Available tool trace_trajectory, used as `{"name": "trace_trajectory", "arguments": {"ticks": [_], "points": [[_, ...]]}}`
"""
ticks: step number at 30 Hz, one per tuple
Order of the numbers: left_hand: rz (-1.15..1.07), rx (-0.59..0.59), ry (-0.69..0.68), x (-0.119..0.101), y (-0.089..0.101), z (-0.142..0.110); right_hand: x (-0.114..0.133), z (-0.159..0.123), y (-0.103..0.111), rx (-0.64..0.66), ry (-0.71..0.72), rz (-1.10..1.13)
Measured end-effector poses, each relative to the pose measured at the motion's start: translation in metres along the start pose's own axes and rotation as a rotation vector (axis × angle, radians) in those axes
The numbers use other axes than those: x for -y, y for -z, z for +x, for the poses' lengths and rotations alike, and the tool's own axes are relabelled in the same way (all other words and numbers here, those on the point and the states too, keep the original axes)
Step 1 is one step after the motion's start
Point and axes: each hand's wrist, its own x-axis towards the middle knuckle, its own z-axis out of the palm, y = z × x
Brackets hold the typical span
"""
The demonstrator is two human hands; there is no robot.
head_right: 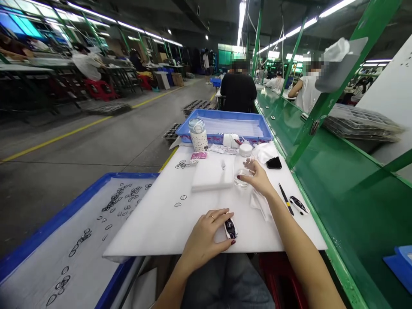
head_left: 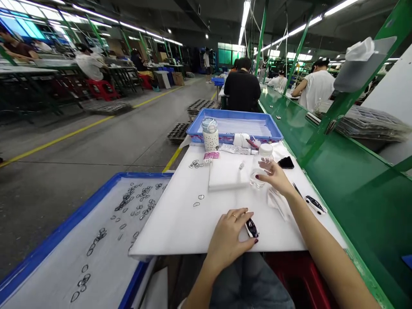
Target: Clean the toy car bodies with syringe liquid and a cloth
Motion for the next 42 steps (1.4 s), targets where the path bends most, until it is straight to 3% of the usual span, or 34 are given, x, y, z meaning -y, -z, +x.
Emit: {"name": "trace_trajectory", "arguments": {"ticks": [7, 11, 14, 19, 22, 26, 30, 35, 38, 42], "points": [[-0.003, -0.041, -0.004, 0.0, -0.001, 0.0, -0.013, 0.017, -0.003, -0.323, -0.071, -0.07], [0.023, -0.063, -0.033, 0.002, -0.002, 0.003, -0.004, 0.007, 0.009, -0.291, -0.115, -0.094], [0.026, -0.07, -0.06, 0.004, -0.002, 0.006, 0.014, -0.027, 0.041, -0.223, -0.114, -0.126], [0.042, -0.071, -0.112, 0.008, -0.004, 0.01, 0.046, -0.109, 0.11, -0.166, -0.091, -0.165], [0.081, -0.077, -0.14, 0.008, -0.003, 0.011, 0.052, -0.141, 0.119, -0.181, -0.048, -0.134], [0.14, -0.094, -0.165, 0.005, -0.003, 0.008, 0.052, -0.132, 0.083, -0.085, 0.049, -0.077], [0.167, -0.147, -0.161, 0.001, -0.004, 0.003, 0.061, -0.077, 0.022, -0.007, 0.112, -0.128], [0.152, -0.207, -0.145, 0.0, -0.008, 0.001, 0.067, -0.016, -0.046, 0.078, 0.086, -0.316], [0.137, -0.206, -0.127, 0.001, -0.008, 0.002, 0.064, -0.001, -0.067, 0.168, 0.043, -0.411], [0.097, -0.186, -0.098, 0.001, -0.008, 0.004, 0.066, 0.013, -0.068, 0.257, -0.003, -0.461]]}}
